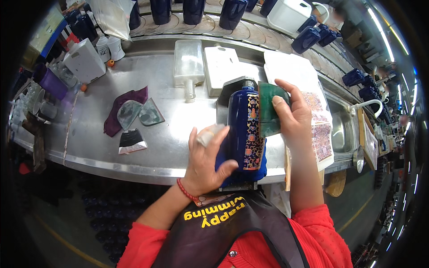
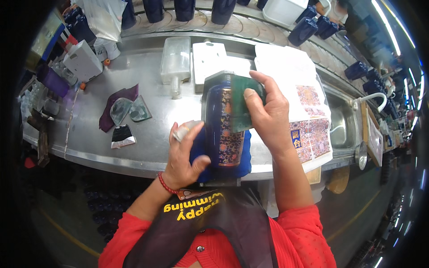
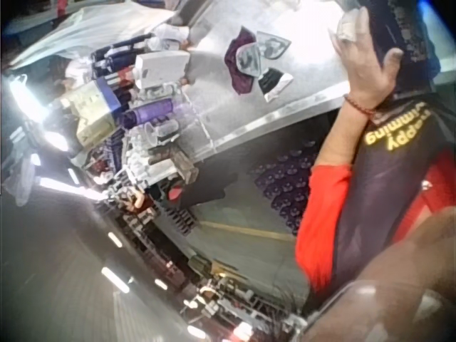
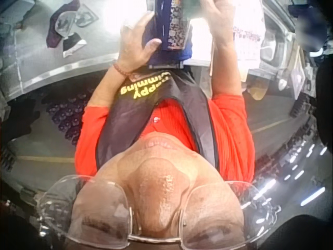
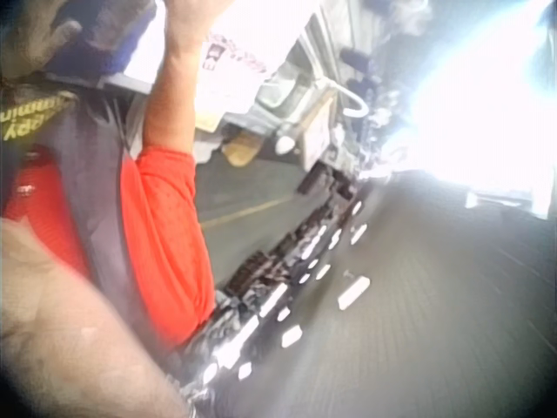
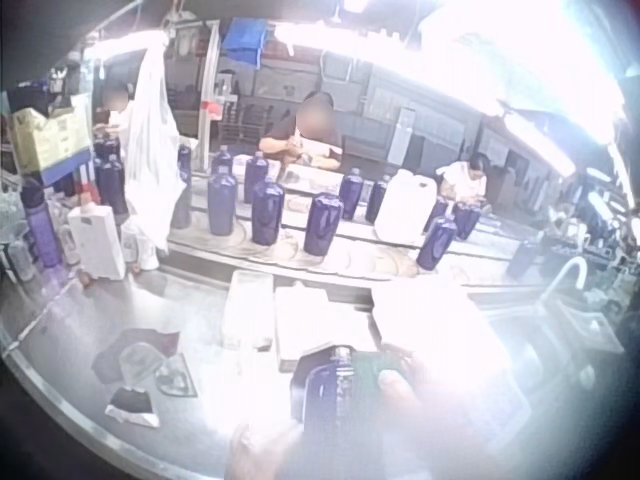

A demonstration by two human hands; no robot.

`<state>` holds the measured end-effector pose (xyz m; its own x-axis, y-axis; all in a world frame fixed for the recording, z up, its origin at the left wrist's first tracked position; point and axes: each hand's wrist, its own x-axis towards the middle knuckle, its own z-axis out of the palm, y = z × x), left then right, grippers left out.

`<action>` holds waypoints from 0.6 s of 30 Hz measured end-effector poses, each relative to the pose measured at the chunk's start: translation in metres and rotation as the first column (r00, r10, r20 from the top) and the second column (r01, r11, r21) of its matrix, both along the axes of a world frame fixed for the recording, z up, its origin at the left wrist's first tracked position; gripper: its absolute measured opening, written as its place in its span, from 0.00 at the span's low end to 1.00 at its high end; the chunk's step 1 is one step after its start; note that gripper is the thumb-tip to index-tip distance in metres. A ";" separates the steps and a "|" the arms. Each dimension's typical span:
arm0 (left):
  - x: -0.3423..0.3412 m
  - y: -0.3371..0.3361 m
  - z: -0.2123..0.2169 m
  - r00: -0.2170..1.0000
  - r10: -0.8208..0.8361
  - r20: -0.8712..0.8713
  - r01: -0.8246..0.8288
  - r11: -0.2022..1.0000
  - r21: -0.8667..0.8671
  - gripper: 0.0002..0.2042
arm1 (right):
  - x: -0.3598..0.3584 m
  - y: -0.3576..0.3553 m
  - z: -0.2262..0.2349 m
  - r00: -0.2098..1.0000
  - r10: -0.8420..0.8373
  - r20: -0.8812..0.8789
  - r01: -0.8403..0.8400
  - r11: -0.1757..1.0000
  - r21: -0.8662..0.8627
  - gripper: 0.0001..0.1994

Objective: The person applies decorative stickers to a dark blue ceramic bottle. They smooth the first sticker with a green squeegee, then apply a second sticker to the opposite side and smooth it. The bottle remains on a blue cloth on the workbench throughout.

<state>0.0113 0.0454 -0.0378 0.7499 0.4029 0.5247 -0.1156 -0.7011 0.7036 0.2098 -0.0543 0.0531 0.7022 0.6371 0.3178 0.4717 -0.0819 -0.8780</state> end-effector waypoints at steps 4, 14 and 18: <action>0.042 0.044 0.018 0.997 -0.025 0.069 0.013 0.987 0.162 0.27 | 0.002 -0.016 -0.009 0.995 -0.001 -0.095 0.001 1.000 0.003 0.16; 0.065 0.058 0.034 0.998 0.053 0.019 -0.056 0.883 0.466 0.30 | 0.003 -0.035 -0.022 0.976 -0.036 -0.213 0.042 0.999 0.023 0.17; 0.066 0.060 0.033 0.998 0.048 0.036 -0.060 0.853 0.519 0.31 | 0.004 -0.037 -0.025 0.973 -0.027 -0.228 0.037 0.998 0.042 0.17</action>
